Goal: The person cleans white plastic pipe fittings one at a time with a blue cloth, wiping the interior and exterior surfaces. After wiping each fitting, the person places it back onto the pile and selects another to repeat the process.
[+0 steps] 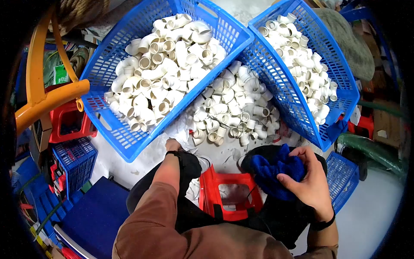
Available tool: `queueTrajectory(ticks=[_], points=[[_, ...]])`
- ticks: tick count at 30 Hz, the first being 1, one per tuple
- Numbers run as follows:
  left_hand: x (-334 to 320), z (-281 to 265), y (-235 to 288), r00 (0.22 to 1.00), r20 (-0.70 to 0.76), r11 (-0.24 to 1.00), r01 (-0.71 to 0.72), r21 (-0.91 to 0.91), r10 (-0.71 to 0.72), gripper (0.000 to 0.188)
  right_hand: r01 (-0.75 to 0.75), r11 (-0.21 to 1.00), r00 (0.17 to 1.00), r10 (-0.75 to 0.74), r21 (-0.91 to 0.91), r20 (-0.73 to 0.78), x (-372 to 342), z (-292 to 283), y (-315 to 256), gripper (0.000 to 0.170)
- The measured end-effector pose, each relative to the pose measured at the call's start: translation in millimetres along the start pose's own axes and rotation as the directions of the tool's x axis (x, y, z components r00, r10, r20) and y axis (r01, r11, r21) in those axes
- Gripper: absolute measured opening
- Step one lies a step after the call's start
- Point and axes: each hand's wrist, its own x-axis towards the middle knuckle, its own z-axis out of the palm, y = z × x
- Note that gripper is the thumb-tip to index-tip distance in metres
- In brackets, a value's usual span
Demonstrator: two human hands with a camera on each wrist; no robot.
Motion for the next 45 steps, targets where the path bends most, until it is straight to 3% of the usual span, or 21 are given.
queueTrajectory(ticks=[4, 6, 8, 10, 13, 17, 20, 22, 23, 24, 26, 27, 28, 30, 32, 36, 38, 39, 40, 41, 45], points=[[-79, -63, 15, 0.998, 0.013, 0.998, 0.056, 0.016, -0.056, 0.055, 0.086, 0.996, 0.995, -0.087, -0.018, -0.051, 0, -1, 10, 0.046], [-74, -73, -2, 0.971, -0.024, 0.950, -0.229, 0.211, 0.239, 0.055, -0.001, 0.996, 1.000, 0.000, -0.084, -0.018, -4, -7, -3, 0.037], [-91, -97, -5, 0.907, 0.163, 0.838, -0.421, 0.346, 0.388, 0.051, 0.091, 0.992, 0.996, -0.093, -0.085, -0.015, -6, -9, 0, 0.030], [-156, -128, 6, 0.926, 0.189, 0.919, -0.357, 0.168, 0.326, 0.045, 0.328, 0.940, 0.940, -0.334, -0.095, -0.067, -10, -11, 2, 0.025], [-218, -160, 19, 0.722, 0.474, 0.855, -0.494, -0.157, 0.504, 0.037, 0.410, 0.903, 0.901, -0.422, -0.126, -0.096, -24, -23, 2, 0.025], [-385, -196, 29, 0.397, 0.224, 0.437, -0.605, -0.666, 0.890, 0.032, 0.535, 0.845, 0.822, -0.526, -0.024, -0.218, -54, -35, 8, 0.027], [-491, -186, 21, 0.313, -0.076, 0.116, -0.551, -0.826, 0.947, 0.026, 0.771, 0.570, 0.626, -0.596, 0.284, -0.503, -79, -20, 15, 0.041], [-563, -180, 10, 0.344, -0.119, 0.062, -0.474, -0.878, 0.931, 0.024, 0.912, 0.344, 0.408, -0.696, 0.224, -0.592, -102, -14, 23, 0.052], [-584, -167, 7, 0.290, -0.231, -0.053, -0.512, -0.857, 0.929, 0.025, 0.954, 0.296, 0.275, -0.826, 0.036, -0.492, -107, -24, 23, 0.053], [-592, -161, -1, 0.235, -0.304, -0.030, -0.745, -0.666, 0.923, 0.028, 0.965, 0.218, 0.156, -0.924, -0.144, -0.350, -111, -33, 23, 0.054], [-624, -148, -5, 0.201, -0.309, -0.076, -0.716, -0.694, 0.930, 0.030, 0.872, 0.223, 0.035, -0.916, -0.437, -0.399, -120, -38, 35, 0.046], [-640, -142, -2, 0.202, -0.300, -0.109, -0.635, -0.765, 0.932, 0.036, 0.875, 0.287, 0.070, -0.871, -0.390, -0.485, -121, -44, 42, 0.045], [-644, -136, -3, 0.080, -0.389, -0.147, -0.841, -0.520, 0.918, 0.044, 0.878, 0.344, 0.106, -0.818, -0.334, -0.566, -121, -51, 47, 0.044], [-666, -118, -5, 0.171, -0.308, -0.086, -0.737, -0.671, 0.936, 0.048, 0.872, 0.483, 0.258, -0.592, -0.080, -0.763, -114, -64, 57, 0.030], [-679, -104, 2, 0.152, -0.299, -0.068, -0.786, -0.614, 0.942, 0.048, 0.838, 0.392, 0.502, -0.284, 0.379, -0.817, -111, -73, 62, 0.033], [-691, -83, 20, 0.008, -0.327, -0.159, -0.862, -0.482, 0.945, 0.048, 0.784, 0.546, 0.489, -0.254, 0.294, -0.834, -101, -104, 93, 0.029], [-696, -77, 29, -0.030, -0.310, -0.179, -0.866, -0.466, 0.950, 0.047, 0.673, 0.546, 0.673, -0.174, 0.498, -0.719, -103, -114, 105, 0.024], [-703, -74, 35, 0.026, -0.311, -0.141, -0.855, -0.500, 0.950, 0.050, 0.771, 0.592, 0.482, -0.305, 0.234, -0.821, -105, -116, 108, 0.025], [-711, -75, 40, 0.065, -0.269, -0.077, -0.872, -0.484, 0.961, 0.049, 0.800, 0.590, 0.393, -0.376, 0.110, -0.839, -119, -115, 104, 0.035], [-709, -76, 48, 0.017, -0.263, -0.102, -0.896, -0.432, 0.965, 0.048, 0.790, 0.611, 0.323, -0.489, -0.054, -0.810, -131, -114, 101, 0.040], [-714, -82, 57, -0.024, -0.169, -0.082, -0.935, -0.346, 0.985, 0.048, 0.771, 0.490, 0.191, -0.788, -0.407, -0.586, -134, -115, 121, 0.043]])
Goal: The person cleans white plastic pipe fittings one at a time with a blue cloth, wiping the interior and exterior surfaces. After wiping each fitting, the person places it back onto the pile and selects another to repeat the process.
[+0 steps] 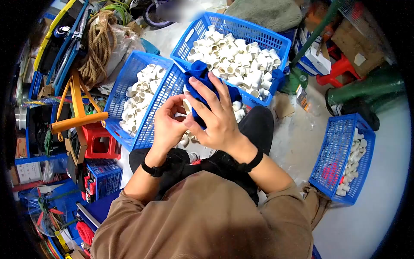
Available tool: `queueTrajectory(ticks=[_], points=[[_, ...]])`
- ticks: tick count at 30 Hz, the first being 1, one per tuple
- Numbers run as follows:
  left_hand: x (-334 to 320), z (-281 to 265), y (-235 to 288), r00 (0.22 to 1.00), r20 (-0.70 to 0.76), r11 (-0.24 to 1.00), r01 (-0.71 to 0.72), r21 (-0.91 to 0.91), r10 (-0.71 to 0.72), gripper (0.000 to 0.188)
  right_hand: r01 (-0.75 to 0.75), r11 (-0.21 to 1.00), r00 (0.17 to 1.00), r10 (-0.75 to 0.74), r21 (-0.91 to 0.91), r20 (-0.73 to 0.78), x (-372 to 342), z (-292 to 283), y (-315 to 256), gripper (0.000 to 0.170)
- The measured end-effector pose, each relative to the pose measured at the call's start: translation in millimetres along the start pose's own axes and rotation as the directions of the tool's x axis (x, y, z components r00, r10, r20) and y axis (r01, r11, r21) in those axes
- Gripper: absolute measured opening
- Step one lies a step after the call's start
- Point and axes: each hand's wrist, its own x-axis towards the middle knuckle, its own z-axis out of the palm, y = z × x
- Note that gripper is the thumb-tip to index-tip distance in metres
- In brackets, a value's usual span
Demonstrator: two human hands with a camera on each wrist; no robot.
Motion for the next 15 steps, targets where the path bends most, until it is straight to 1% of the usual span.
queueTrajectory(ticks=[1, 2, 3, 4, 5, 6, 7, 8, 9, 11, 12, 13, 14, 15], points=[[-1, -1, 1, 0.999, 0.047, 1.000, 0.002, 0.005, -0.002, 0.048, 0.043, 0.999, 0.999, -0.043, -0.005, -0.007, 1, -3, 10, 0.041], [-2, 2, 2, 0.998, 0.056, 1.000, 0.000, 0.003, 0.000, 0.048, -0.035, 0.998, 0.996, 0.039, 0.046, -0.077, 1, -2, 16, 0.040], [-5, 4, 5, 0.997, 0.072, 0.999, -0.035, 0.008, 0.034, 0.048, -0.112, 0.988, 0.982, 0.126, 0.103, -0.141, 1, -1, 20, 0.040], [-9, 5, 6, 0.994, 0.089, 0.998, -0.067, 0.013, 0.066, 0.047, -0.231, 0.951, 0.943, 0.270, 0.205, -0.193, 6, -5, 18, 0.040], [-11, 6, 6, 0.994, 0.095, 0.998, -0.062, 0.012, 0.061, 0.047, -0.346, 0.878, 0.882, 0.424, 0.330, -0.203, 2, -1, 27, 0.042], [-13, 7, 6, 0.987, 0.119, 0.990, -0.099, -0.098, 0.111, 0.048, -0.432, 0.631, 0.781, 0.619, 0.644, -0.083, 4, 2, 35, 0.043], [-15, 7, 6, 0.977, 0.137, 0.969, -0.134, -0.208, 0.165, 0.048, -0.440, 0.282, 0.667, 0.739, 0.852, 0.100, 4, 3, 39, 0.045], [-20, 8, 7, 0.982, 0.132, 0.949, -0.090, -0.301, 0.135, 0.049, -0.417, -0.141, 0.621, 0.678, 0.898, 0.394, -1, 1, 37, 0.054], [-21, 9, 7, 0.982, 0.133, 0.949, -0.091, -0.303, 0.136, 0.049, -0.323, -0.360, 0.648, 0.590, 0.875, 0.482, -2, 4, 28, 0.060], [-16, 6, 5, 0.987, 0.051, 0.859, -0.106, -0.500, 0.151, 0.049, -0.206, -0.489, 0.673, 0.558, 0.847, 0.486, -1, 3, -8, 0.063], [-14, 1, 3, 0.987, 0.043, 0.858, -0.111, -0.501, 0.153, 0.048, -0.180, -0.348, 0.635, 0.674, 0.920, 0.379, -1, 13, -22, 0.066], [-14, -1, 7, 0.997, 0.036, 0.802, -0.030, -0.597, 0.064, 0.046, -0.186, -0.204, 0.665, 0.694, 0.961, 0.276, -1, 21, -31, 0.065], [-12, -5, 8, 0.999, -0.016, 0.835, -0.038, -0.549, 0.035, 0.046, -0.243, 0.125, 0.683, 0.726, 0.962, 0.078, -3, 28, -47, 0.065], [-11, -8, 8, 0.997, -0.072, 0.865, -0.041, -0.500, 0.006, 0.046, -0.282, 0.438, 0.714, 0.690, 0.853, -0.118, 1, 31, -65, 0.066]])
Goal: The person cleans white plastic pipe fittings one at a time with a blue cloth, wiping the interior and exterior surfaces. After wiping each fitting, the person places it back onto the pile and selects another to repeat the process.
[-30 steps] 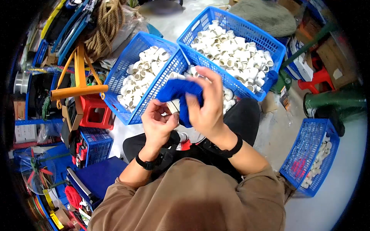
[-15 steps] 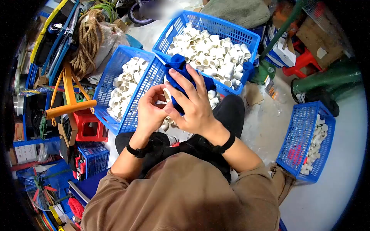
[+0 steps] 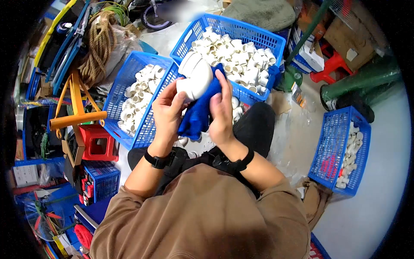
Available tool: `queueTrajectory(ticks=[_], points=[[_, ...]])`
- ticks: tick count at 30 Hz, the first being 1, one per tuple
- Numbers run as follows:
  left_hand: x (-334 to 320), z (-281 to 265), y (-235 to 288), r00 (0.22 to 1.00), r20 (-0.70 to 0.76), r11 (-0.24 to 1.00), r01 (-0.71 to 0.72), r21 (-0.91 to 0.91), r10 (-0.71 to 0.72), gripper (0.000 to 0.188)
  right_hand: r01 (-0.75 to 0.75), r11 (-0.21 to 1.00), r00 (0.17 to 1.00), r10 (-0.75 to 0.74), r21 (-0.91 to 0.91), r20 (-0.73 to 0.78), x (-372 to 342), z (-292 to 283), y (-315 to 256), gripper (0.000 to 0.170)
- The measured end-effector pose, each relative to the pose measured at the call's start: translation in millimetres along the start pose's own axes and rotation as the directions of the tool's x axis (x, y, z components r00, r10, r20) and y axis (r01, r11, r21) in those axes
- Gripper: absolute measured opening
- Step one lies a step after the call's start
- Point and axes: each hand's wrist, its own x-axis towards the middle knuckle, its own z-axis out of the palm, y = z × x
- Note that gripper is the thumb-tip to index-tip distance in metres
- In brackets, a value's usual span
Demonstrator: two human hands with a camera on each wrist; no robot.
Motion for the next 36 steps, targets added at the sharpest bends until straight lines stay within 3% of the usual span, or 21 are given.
queueTrajectory(ticks=[1, 2, 4, 6, 8, 10, 13, 14, 16, 17, 18, 20, 21, 22, 24, 26, 28, 30, 32, 34, 36], points=[[1, -1, 1, 0.999, -0.027, 0.999, -0.042, 0.016, 0.043, 0.046, 0.341, 0.858, 0.940, -0.302, -0.384, 0.159, -1, -10, 8, 0.060], [2, -9, -4, 0.997, -0.047, 0.995, -0.065, 0.079, 0.069, 0.045, 0.430, 0.770, 0.903, -0.359, -0.472, 0.236, -9, -6, 5, 0.059], [-6, -18, -1, 0.995, -0.030, 0.994, -0.090, 0.067, 0.093, 0.045, 0.669, 0.503, 0.743, -0.421, -0.548, 0.521, -4, -4, 2, 0.049], [-10, -36, 7, 0.992, 0.000, 0.986, -0.122, 0.112, 0.123, 0.046, 0.745, 0.445, 0.664, -0.416, -0.497, 0.622, 6, 2, -13, 0.038], [-19, -46, 26, 0.956, 0.197, 0.841, -0.287, 0.459, 0.218, 0.047, 0.749, 0.419, 0.660, -0.406, -0.512, 0.633, 16, 2, -19, 0.033], [-29, -51, 49, 0.912, 0.337, 0.732, -0.394, 0.555, 0.235, 0.049, 0.638, 0.591, 0.757, -0.362, -0.494, 0.544, 17, 7, -27, 0.025], [-25, -70, 63, 0.894, 0.388, 0.725, -0.418, 0.547, 0.223, 0.045, 0.512, 0.738, 0.851, -0.368, -0.438, 0.374, 21, 5, -23, 0.017], [-24, -74, 67, 0.893, 0.391, 0.772, -0.406, 0.489, 0.221, 0.043, 0.314, 0.820, 0.947, -0.232, -0.479, 0.223, 18, 2, -24, 0.019], [-25, -80, 67, 0.918, 0.337, 0.849, -0.341, 0.403, 0.209, 0.040, 0.242, 0.875, 0.966, -0.256, -0.419, 0.024, 34, -13, -10, 0.025], [-26, -79, 68, 0.933, 0.304, 0.881, -0.301, 0.366, 0.193, 0.039, 0.098, 0.984, 0.994, -0.105, -0.150, -0.034, 33, -20, -7, 0.031], [-23, -82, 66, 0.928, 0.313, 0.878, -0.313, 0.362, 0.202, 0.039, 0.022, 0.999, 0.999, -0.023, -0.024, -0.038, 30, -18, -14, 0.030], [-18, -81, 50, 0.947, 0.259, 0.910, -0.271, 0.315, 0.192, 0.039, 0.231, 0.939, 0.973, -0.224, -0.253, 0.056, 14, 3, -19, 0.036], [-18, -78, 47, 0.942, 0.264, 0.892, -0.292, 0.344, 0.207, 0.036, 0.405, 0.860, 0.900, -0.315, -0.311, 0.299, 14, 9, -23, 0.042], [-20, -75, 45, 0.956, 0.230, 0.900, -0.255, 0.353, 0.181, 0.044, 0.572, 0.756, 0.769, -0.359, -0.319, 0.529, 14, 14, -27, 0.050], [-28, -61, 38, 0.974, 0.074, 0.964, -0.224, 0.142, 0.215, 0.058, 0.758, 0.484, 0.592, -0.233, -0.436, 0.771, 12, 27, -16, 0.058], [-28, -69, 32, 0.983, -0.010, 0.982, -0.180, 0.059, 0.181, 0.064, 0.537, 0.714, 0.708, -0.092, -0.449, 0.701, 11, 30, -7, 0.063], [-30, -80, 33, 0.985, 0.058, 0.981, -0.167, 0.104, 0.161, 0.067, 0.396, 0.742, 0.748, 0.082, -0.541, 0.659, 15, 28, -2, 0.075], [-30, -92, 36, 0.972, 0.157, 0.966, -0.198, 0.165, 0.172, 0.072, 0.370, 0.808, 0.671, 0.108, -0.458, 0.733, 17, 25, 16, 0.074], [-28, -97, 38, 0.981, 0.156, 0.983, -0.137, 0.120, 0.118, 0.075, 0.301, 0.841, 0.677, 0.143, -0.449, 0.722, 11, 22, 26, 0.072], [-23, -100, 25, 0.993, 0.058, 0.994, -0.108, 0.034, 0.106, 0.068, 0.155, 0.808, 0.736, 0.290, -0.569, 0.612, 6, 23, 29, 0.068], [-23, -99, 8, 0.986, -0.107, 0.990, -0.125, 0.069, 0.132, 0.062, 0.164, 0.811, 0.779, 0.243, -0.562, 0.578, 3, 24, 36, 0.062]])
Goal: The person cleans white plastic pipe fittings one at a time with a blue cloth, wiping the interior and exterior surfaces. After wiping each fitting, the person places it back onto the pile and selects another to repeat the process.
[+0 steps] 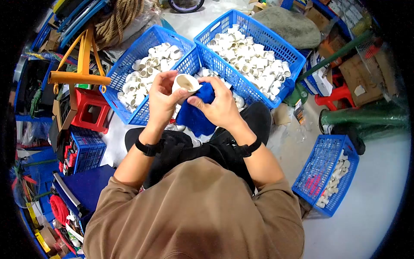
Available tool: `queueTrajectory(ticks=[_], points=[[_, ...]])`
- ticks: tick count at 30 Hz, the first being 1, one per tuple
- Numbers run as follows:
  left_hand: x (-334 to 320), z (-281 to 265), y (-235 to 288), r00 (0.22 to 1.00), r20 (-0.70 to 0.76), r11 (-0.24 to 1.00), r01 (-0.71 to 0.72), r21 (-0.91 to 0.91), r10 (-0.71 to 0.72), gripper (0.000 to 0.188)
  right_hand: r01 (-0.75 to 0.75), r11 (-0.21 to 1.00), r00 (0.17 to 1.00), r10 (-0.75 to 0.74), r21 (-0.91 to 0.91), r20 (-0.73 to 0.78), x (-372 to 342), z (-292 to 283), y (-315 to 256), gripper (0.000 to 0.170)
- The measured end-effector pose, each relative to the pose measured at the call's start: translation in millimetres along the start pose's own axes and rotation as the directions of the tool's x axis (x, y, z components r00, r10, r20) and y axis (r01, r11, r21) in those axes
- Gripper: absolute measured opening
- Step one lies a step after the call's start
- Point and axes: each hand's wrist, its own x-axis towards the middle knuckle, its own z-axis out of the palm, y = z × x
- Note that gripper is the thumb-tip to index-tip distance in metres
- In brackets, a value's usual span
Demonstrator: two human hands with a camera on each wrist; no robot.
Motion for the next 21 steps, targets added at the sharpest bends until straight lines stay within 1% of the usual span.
queueTrajectory(ticks=[1, 2, 4, 5, 6, 7, 8, 9, 10, 11, 12, 13, 14, 16, 17, 18, 19, 20, 21], points=[[-5, 4, -1, 0.997, -0.003, 0.997, 0.073, -0.004, -0.073, 0.055, 0.074, 0.993, 0.991, -0.083, -0.093, -0.101, 1, 4, 10, 0.061], [-9, 5, -23, 1.000, 0.006, 1.000, 0.001, 0.022, -0.001, 0.050, 0.136, 0.972, 0.967, -0.172, -0.193, -0.190, 0, 7, 16, 0.059], [-22, 20, -21, 0.987, -0.094, 0.978, -0.111, 0.179, 0.129, 0.052, 0.140, 0.972, 0.962, -0.178, -0.187, -0.206, -4, 12, 13, 0.057], [-25, 22, -20, 0.984, -0.131, 0.984, -0.098, 0.150, 0.118, 0.056, 0.103, 0.992, 0.979, -0.115, -0.078, -0.168, -6, 14, 13, 0.054], [-25, 19, -20, 0.984, -0.132, 0.984, -0.097, 0.150, 0.117, 0.056, 0.061, 0.998, 0.990, -0.057, 0.030, -0.125, -7, 15, 13, 0.052], [-24, 15, -20, 0.986, -0.082, 0.968, -0.121, 0.221, 0.142, 0.057, 0.096, 0.992, 0.989, -0.085, 0.085, -0.125, -8, 16, 18, 0.048], [-23, 10, -21, 0.987, -0.030, 0.946, -0.145, 0.289, 0.161, 0.058, 0.092, 0.992, 0.989, -0.081, 0.087, -0.124, -9, 15, 19, 0.048], [-20, 6, -23, 0.986, 0.019, 0.947, -0.165, 0.276, 0.166, 0.059, 0.086, 0.989, 0.993, -0.075, 0.121, -0.094, -11, 13, 22, 0.047], [-21, 5, -24, 0.987, 0.016, 0.947, -0.160, 0.277, 0.162, 0.059, 0.081, 0.985, 0.995, -0.072, 0.154, -0.064, -12, 10, 23, 0.046], [-20, 4, -26, 0.988, 0.053, 0.963, -0.151, 0.222, 0.143, 0.058, 0.097, 0.980, 0.995, -0.093, 0.172, -0.033, -12, 7, 25, 0.042], [-19, 3, -28, 0.988, 0.092, 0.976, -0.141, 0.166, 0.127, 0.056, 0.098, 0.980, 0.995, -0.093, 0.172, -0.034, -14, 4, 26, 0.042], [-18, -1, -30, 0.988, 0.125, 0.985, -0.106, 0.134, 0.089, 0.054, 0.063, 0.977, 0.998, -0.062, 0.204, -0.012, -16, 2, 28, 0.040], [-16, -4, -32, 0.988, 0.126, 0.985, -0.105, 0.136, 0.088, 0.054, 0.027, 0.972, 0.999, -0.031, 0.235, 0.011, -17, 1, 30, 0.039], [-14, -10, -31, 0.969, 0.248, 0.995, -0.019, 0.094, -0.005, 0.053, 0.032, 0.974, 0.999, -0.038, 0.226, 0.023, -19, -2, 27, 0.036], [-13, -13, -30, 0.956, 0.288, 0.996, 0.042, 0.073, -0.061, 0.050, -0.064, 0.968, 0.996, 0.048, 0.244, 0.072, -20, -5, 24, 0.035], [-13, -15, -28, 0.955, 0.290, 0.996, 0.045, 0.073, -0.064, 0.050, -0.158, 0.953, 0.984, 0.130, 0.258, 0.122, -20, -6, 23, 0.035], [-13, -18, -27, 0.931, 0.323, 0.983, 0.181, 0.000, -0.172, 0.048, -0.073, 0.959, 0.996, 0.055, 0.275, 0.073, -18, -3, 32, 0.034], [-13, -19, -26, 0.892, 0.362, 0.946, 0.316, -0.068, -0.271, 0.046, -0.074, 0.958, 0.996, 0.056, 0.275, 0.071, -17, -2, 35, 0.034], [-13, -13, -27, 0.920, 0.322, 0.953, 0.276, -0.128, -0.224, 0.041, -0.090, 0.961, 0.996, 0.089, 0.263, 0.014, -15, 0, 37, 0.035]])
